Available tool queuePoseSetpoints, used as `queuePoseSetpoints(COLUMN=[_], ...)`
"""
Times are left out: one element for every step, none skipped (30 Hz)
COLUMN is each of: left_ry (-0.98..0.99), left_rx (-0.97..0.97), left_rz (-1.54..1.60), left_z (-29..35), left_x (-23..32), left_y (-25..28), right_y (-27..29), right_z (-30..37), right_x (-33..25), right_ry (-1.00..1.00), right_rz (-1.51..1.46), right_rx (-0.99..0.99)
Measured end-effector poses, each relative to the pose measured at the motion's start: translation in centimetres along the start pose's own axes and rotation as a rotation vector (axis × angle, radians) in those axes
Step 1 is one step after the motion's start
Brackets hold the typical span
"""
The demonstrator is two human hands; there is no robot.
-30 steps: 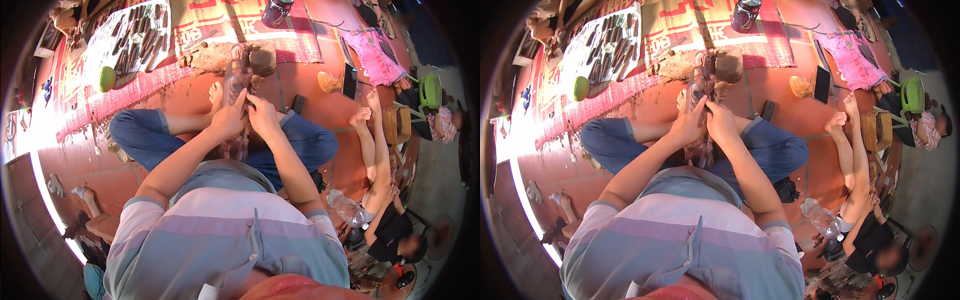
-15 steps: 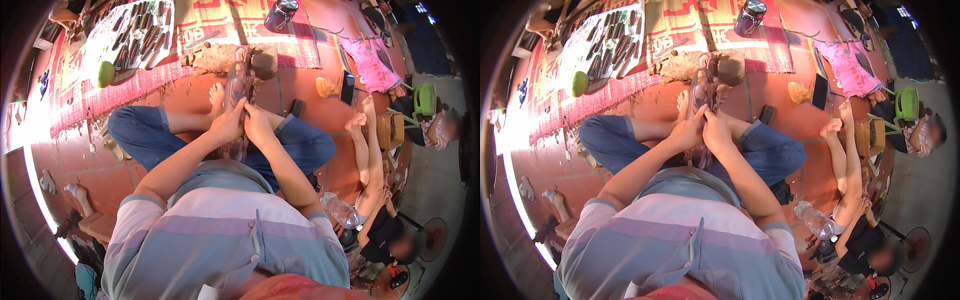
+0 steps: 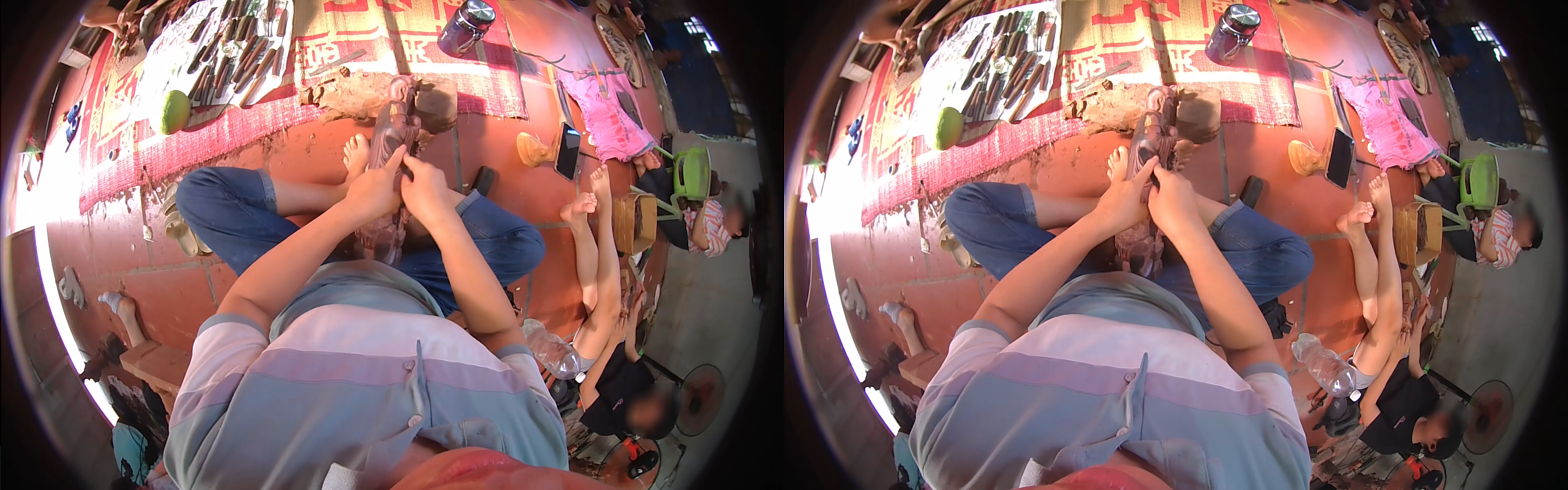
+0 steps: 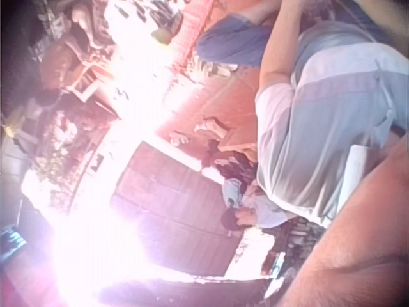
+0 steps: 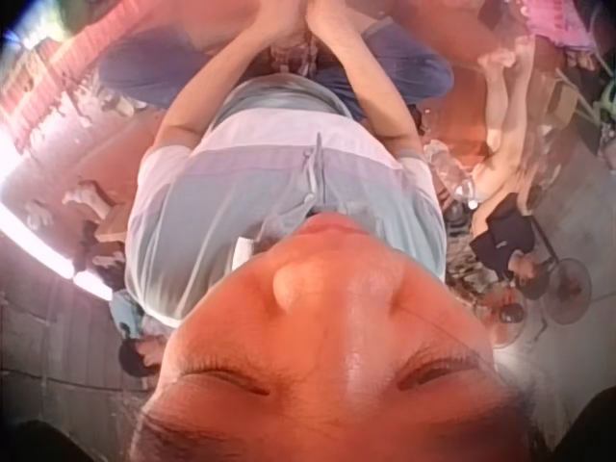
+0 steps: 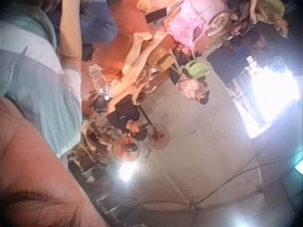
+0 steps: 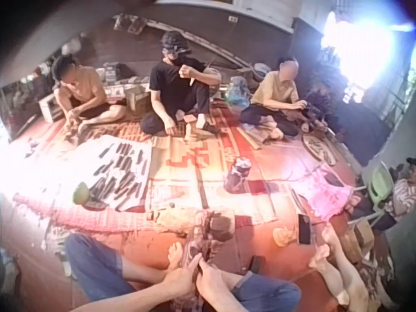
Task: The person sits cross-legged on the floor and carves a wooden object using a small chisel. They hold the wood steady with their left hand while using the chisel in their right hand to shape and detail the surface of the piece.
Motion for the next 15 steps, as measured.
queuePoseSetpoints(left_ry=[0.009, 0.021, 0.016, 0.005, -0.01, -0.027, -0.016, -0.025, -0.032, -0.04, -0.067, -0.059, -0.055, -0.047, -0.075], left_rx=[0.001, -0.002, -0.03, 0.0, 0.035, 0.07, 0.095, 0.105, 0.115, 0.13, 0.121, 0.08, 0.041, 0.007, 0.025], left_rz=[0.005, 0.011, 0.03, 0.033, 0.036, 0.038, 0.054, 0.052, 0.049, 0.045, 0.042, 0.06, 0.076, 0.092, 0.084], left_z=[0.0, 0.1, 0.9, 1.1, 1.0, 0.8, 0.2, 0.1, 0.0, -0.3, 0.3, 0.8, 1.4, 1.9, 2.4], left_x=[-0.1, -0.3, -0.5, -0.9, -1.1, -1.3, -0.6, -0.6, -0.8, -0.9, -1.3, -1.5, -1.2, -0.9, -0.6], left_y=[-0.1, -0.3, -0.5, -0.7, -0.7, -0.7, 0.0, -0.1, -0.3, -0.3, -0.8, -1.4, -1.4, -1.1, -1.0], right_y=[-0.7, -1.2, -1.5, -1.7, -1.4, -0.9, -0.3, 0.2, -0.3, -1.0, -1.6, -2.1, -1.5, -0.9, -0.1], right_z=[0.1, 0.6, 1.2, 1.6, 1.4, 0.9, 0.4, 0.3, 0.4, 0.7, 1.3, 1.9, 2.4, 3.0, 3.8], right_x=[0.2, 0.6, 0.9, 0.6, 0.8, 0.4, 0.1, -0.3, -0.1, 0.4, 0.8, 1.2, 1.4, 2.2, 2.8], right_ry=[0.001, 0.0, -0.001, -0.005, -0.158, -0.094, -0.031, 0.032, 0.007, 0.001, -0.006, -0.013, 0.053, -0.085, -0.223], right_rz=[0.049, 0.042, 0.036, 0.026, -0.121, -0.087, -0.052, -0.017, -0.015, -0.025, -0.035, -0.044, 0.036, -0.113, -0.262], right_rx=[0.01, -0.043, -0.095, -0.152, -0.226, -0.142, -0.054, 0.033, 0.081, 0.013, -0.054, -0.121, -0.099, -0.129, -0.159])
Point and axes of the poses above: each hand's wrist, its own z-axis away from the middle knuckle, its own y-axis out of the back of the hand, x = y × z, the point moved 7 cm from there along -z, towards the middle knuckle, and after that the axes turned 6 degrees about y, right-handed, at the moved point
